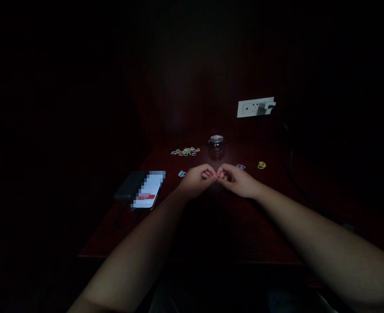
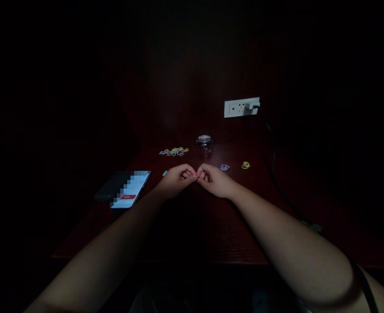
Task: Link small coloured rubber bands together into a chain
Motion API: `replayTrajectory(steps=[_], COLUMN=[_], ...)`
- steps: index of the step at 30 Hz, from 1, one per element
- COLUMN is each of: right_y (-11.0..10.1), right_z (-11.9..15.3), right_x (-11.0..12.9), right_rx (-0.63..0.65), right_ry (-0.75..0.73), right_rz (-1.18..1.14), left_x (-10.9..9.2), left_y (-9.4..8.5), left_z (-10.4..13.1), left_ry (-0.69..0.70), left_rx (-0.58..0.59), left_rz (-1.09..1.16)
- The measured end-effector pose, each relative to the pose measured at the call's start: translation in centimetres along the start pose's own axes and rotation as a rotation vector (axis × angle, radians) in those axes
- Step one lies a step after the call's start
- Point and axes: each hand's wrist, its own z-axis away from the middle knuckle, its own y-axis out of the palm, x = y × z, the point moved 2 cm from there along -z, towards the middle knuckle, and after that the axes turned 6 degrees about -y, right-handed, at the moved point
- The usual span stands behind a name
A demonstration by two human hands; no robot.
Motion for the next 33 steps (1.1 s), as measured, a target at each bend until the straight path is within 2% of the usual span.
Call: replayTrajectory(steps=[6,12,20,27,33], right_y=[-0.1,0.1,-0.1,-0.3,-0.4], right_z=[0.0,0.2,0.1,0.1,0.1], right_x=[0.0,-0.1,-0.3,0.4,0.1], right_rx=[0.05,0.159,0.237,0.293,0.31], right_ry=[0.002,0.013,0.046,0.022,0.025], right_rz=[0.101,0.145,0.184,0.215,0.22], left_x=[0.5,0.9,1.5,1.7,1.6], left_y=[0.2,0.7,0.8,0.8,0.9], left_z=[-0.1,-0.1,-0.3,-0.5,-0.4], left_ry=[0.005,-0.056,-0.092,-0.082,-0.095], left_rx=[0.035,0.155,0.274,0.3,0.305], left_rz=[0.003,0.062,0.107,0.108,0.117])
